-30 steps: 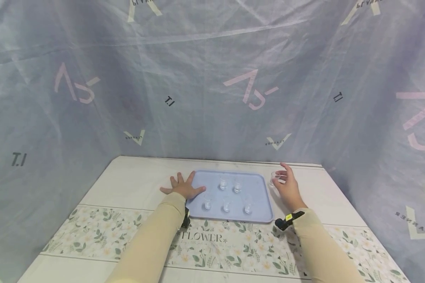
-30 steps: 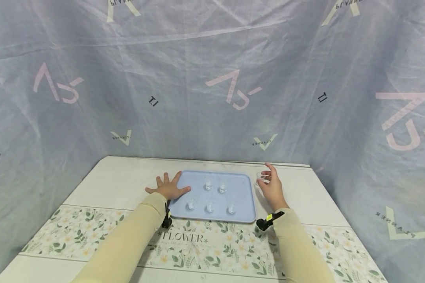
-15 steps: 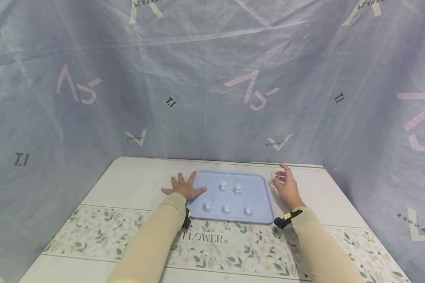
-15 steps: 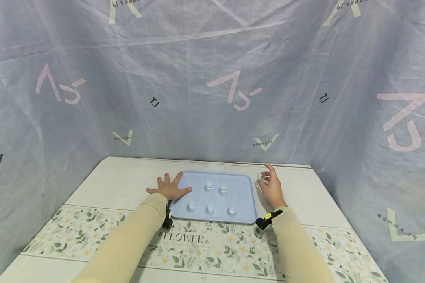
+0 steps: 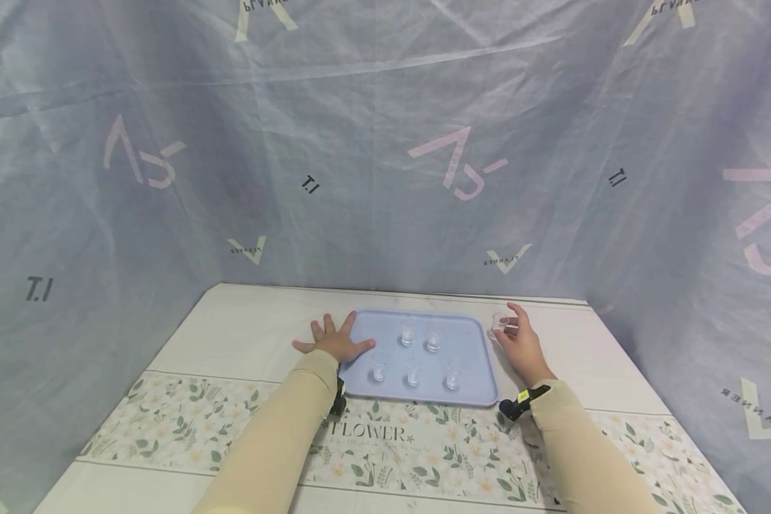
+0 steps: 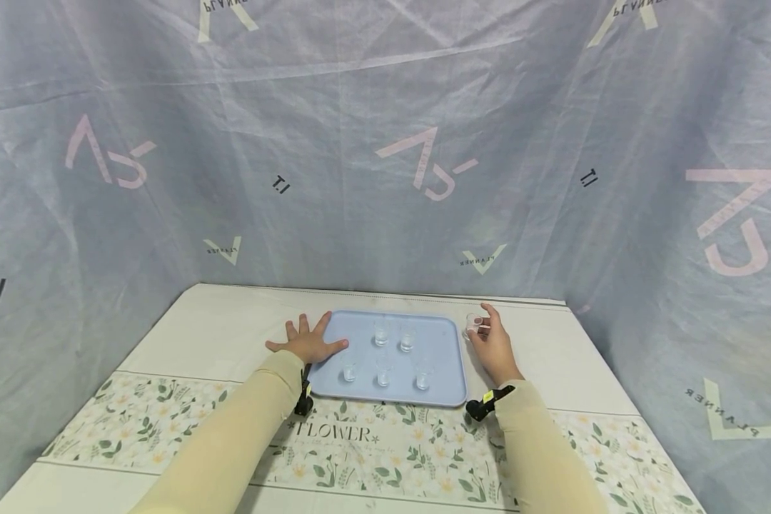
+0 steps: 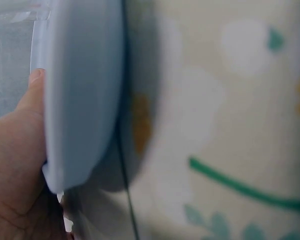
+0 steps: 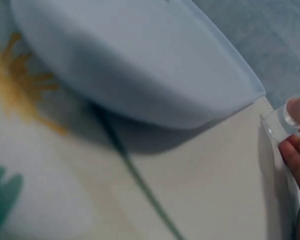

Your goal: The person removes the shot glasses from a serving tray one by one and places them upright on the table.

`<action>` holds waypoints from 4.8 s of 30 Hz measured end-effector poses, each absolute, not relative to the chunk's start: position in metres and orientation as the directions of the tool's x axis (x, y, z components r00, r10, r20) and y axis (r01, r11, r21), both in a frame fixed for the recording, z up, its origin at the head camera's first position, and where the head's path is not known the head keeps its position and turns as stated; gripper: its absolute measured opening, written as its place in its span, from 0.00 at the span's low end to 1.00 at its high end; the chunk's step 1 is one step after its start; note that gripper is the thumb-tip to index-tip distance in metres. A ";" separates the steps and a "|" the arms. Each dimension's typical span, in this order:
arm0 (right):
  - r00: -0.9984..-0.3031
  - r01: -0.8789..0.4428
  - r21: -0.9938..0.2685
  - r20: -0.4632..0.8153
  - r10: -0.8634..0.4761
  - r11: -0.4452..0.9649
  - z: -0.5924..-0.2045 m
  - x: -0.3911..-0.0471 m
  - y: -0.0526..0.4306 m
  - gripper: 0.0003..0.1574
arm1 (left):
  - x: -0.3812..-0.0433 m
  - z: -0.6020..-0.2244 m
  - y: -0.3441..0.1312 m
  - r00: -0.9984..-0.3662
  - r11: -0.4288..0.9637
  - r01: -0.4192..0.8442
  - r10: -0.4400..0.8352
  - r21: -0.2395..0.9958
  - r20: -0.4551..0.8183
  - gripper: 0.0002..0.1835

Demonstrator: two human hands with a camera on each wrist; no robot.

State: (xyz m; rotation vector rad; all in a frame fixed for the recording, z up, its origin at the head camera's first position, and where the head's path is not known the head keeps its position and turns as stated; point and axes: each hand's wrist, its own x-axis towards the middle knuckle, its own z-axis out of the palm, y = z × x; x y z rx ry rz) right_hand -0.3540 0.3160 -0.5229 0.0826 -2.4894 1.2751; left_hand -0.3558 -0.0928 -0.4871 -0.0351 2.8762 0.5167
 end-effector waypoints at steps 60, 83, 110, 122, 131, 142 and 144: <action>-0.855 -0.497 -0.836 0.425 -0.298 0.232 -0.504 -0.274 0.248 0.49 | -0.360 -0.498 -0.096 -0.977 0.932 -0.056 0.024 0.358 -0.213 0.53; -0.843 -0.524 -0.802 0.439 -0.310 0.288 -0.480 -0.254 0.235 0.46 | -0.367 -0.497 -0.094 -0.978 0.935 -0.048 0.027 0.352 -0.205 0.53; -0.847 -0.521 -0.799 0.442 -0.294 0.300 -0.467 -0.263 0.249 0.48 | -0.364 -0.494 -0.093 -0.978 0.934 -0.056 0.020 0.354 -0.209 0.53; -0.821 -0.569 -0.744 0.493 -0.287 0.350 -0.463 -0.260 0.264 0.47 | -0.360 -0.495 -0.094 -0.979 0.933 -0.052 0.023 0.355 -0.204 0.53; -0.817 -0.576 -0.727 0.510 -0.267 0.372 -0.463 -0.259 0.278 0.47 | -0.355 -0.491 -0.094 -0.977 0.929 -0.057 0.024 0.365 -0.212 0.52; -0.831 -0.556 -0.745 0.509 -0.223 0.370 -0.466 -0.261 0.297 0.47 | -0.357 -0.492 -0.095 -0.977 0.931 -0.055 0.023 0.361 -0.210 0.53; -0.837 -0.547 -0.742 0.504 -0.215 0.387 -0.465 -0.260 0.300 0.47 | -0.358 -0.494 -0.095 -0.978 0.930 -0.054 0.023 0.362 -0.205 0.53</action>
